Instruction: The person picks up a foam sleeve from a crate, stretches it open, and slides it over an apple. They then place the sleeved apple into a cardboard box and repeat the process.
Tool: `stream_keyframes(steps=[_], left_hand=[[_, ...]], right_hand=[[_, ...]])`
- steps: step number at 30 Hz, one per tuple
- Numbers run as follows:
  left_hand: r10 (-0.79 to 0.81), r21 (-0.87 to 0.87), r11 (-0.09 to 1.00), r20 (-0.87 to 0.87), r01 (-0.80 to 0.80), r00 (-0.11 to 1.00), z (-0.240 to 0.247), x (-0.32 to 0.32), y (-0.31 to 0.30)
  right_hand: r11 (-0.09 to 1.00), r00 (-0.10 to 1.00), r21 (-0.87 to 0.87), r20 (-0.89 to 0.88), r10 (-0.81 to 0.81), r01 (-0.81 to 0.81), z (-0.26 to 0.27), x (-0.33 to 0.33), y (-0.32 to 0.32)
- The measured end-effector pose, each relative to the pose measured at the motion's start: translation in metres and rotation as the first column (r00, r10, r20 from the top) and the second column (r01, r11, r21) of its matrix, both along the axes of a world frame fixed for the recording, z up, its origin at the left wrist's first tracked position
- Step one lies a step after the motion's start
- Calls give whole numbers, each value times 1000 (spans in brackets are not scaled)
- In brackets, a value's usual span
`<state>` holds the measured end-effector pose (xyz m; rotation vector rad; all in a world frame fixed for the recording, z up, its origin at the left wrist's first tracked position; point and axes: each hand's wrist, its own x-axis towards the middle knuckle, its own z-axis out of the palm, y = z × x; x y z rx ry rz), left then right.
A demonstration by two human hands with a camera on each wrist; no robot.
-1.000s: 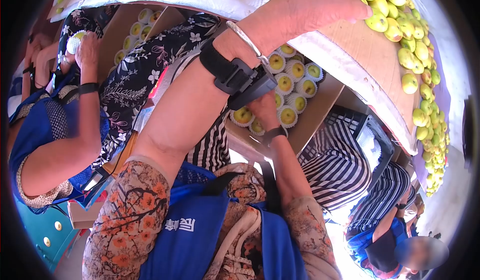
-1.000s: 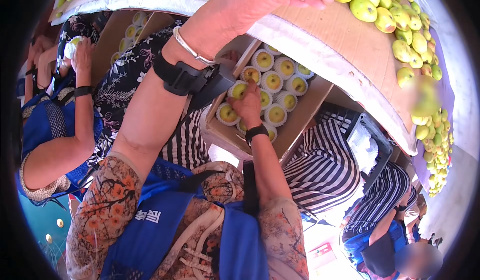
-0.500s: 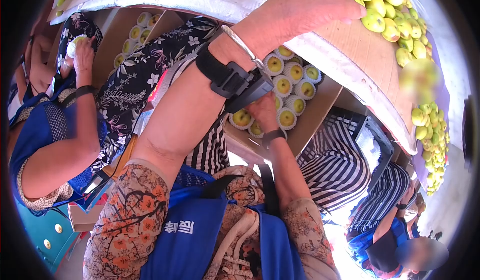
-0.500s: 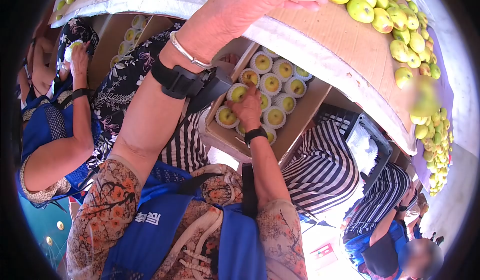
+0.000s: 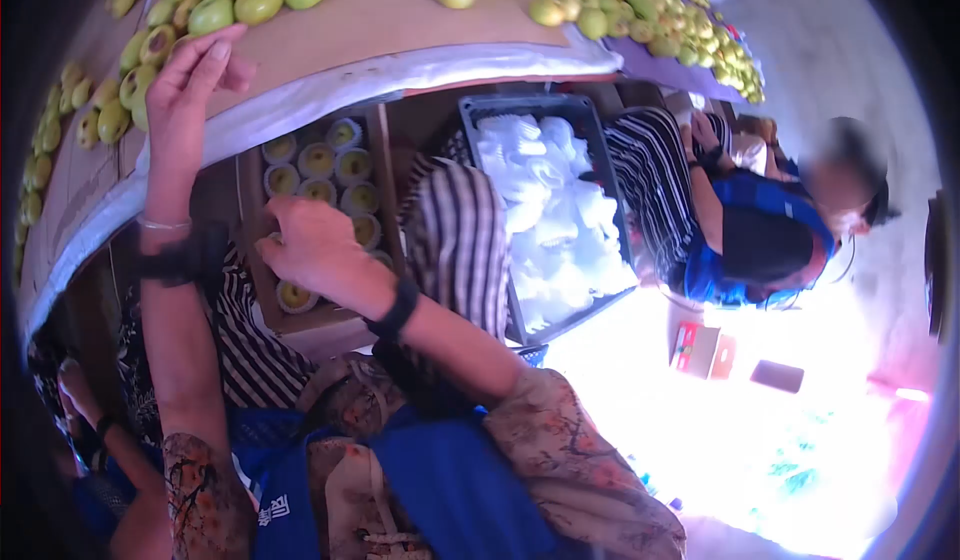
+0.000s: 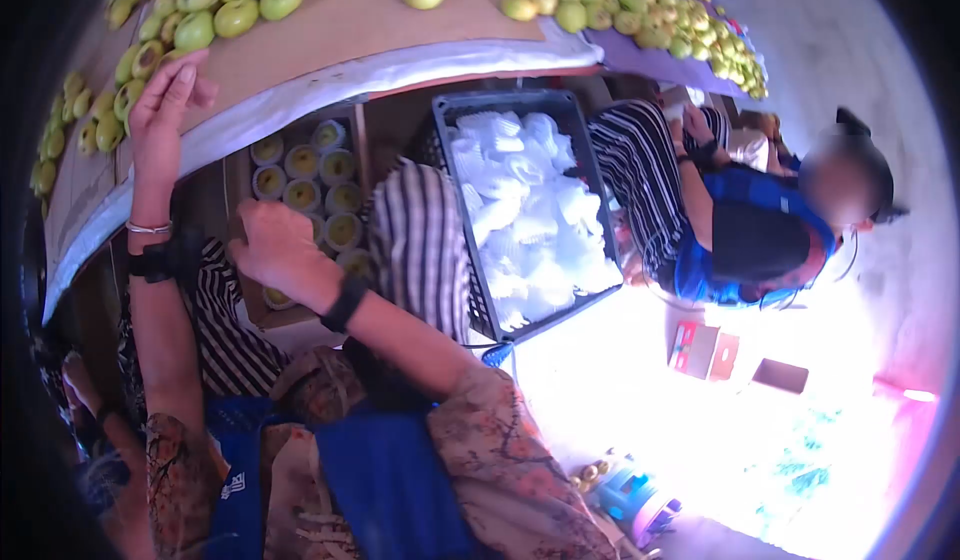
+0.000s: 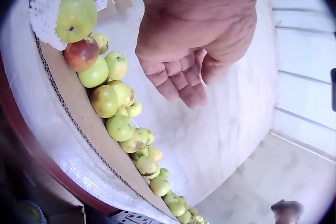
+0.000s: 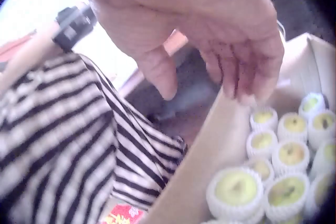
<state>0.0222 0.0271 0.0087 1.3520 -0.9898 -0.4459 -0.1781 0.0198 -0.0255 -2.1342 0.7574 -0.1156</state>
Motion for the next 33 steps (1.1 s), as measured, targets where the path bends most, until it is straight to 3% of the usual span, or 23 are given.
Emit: stream_keyframes(steps=[2, 4, 5, 6, 8, 9, 10, 12, 14, 17, 20, 21, 22, 26, 31, 33], left_hand=[[-37, -33, 999, 20, 38, 999, -12, -14, -10], [-91, 101, 990, -63, 97, 994, -16, -37, -19], [-128, 158, 979, -11, 128, 992, -16, -56, -24], [-230, 188, 954, -37, 233, 972, -13, -74, -28], [-386, 235, 887, -97, 398, 917, -5, -118, -31], [-471, 186, 849, -154, 494, 868, -2, -141, -35], [-523, 193, 814, -163, 547, 837, -3, -160, -38], [-595, 104, 768, -250, 632, 764, -3, -199, -42], [-546, 83, 818, -197, 568, 815, -12, -224, -42], [-400, 118, 904, -108, 412, 910, -20, -220, -38], [-346, 210, 918, 18, 335, 938, -25, -209, -31], [-339, 270, 912, 74, 309, 938, -24, -206, -28], [-334, 329, 902, 128, 278, 934, -24, -205, -26], [-201, 282, 955, 396, 89, 896, -33, -210, -21], [-145, 304, 953, 447, 2, 883, -25, -218, -22], [-158, 346, 938, 463, -14, 872, -24, -218, -23]], right_hand=[[996, 972, 84, 230, -43, 25, 35, -44, -11], [996, 892, 58, 444, -91, 73, 46, -90, -24], [983, 901, 108, 395, -180, 149, 52, -117, -32], [958, 854, 80, 438, -281, 275, 34, -142, -40], [816, 706, 255, 410, -577, 519, -4, -192, -53], [753, 658, 247, 372, -655, 610, -27, -217, -60], [675, 609, 291, 292, -737, 678, -16, -234, -56], [599, 573, 322, 182, -799, 733, -50, -274, -59], [790, 773, -46, 249, -584, 612, -105, -314, -59], [810, 809, -118, 236, -539, 574, -137, -329, -64], [567, 583, 321, 53, -811, 759, -108, -304, -85], [559, 552, 347, 127, -824, 754, -111, -300, -94], [570, 551, 305, 154, -820, 763, -115, -297, -105], [600, 558, 128, 257, -789, 790, -146, -290, -156], [526, 576, -236, 325, -750, 817, -134, -265, -191], [507, 613, -375, 256, -747, 776, -148, -258, -205]])
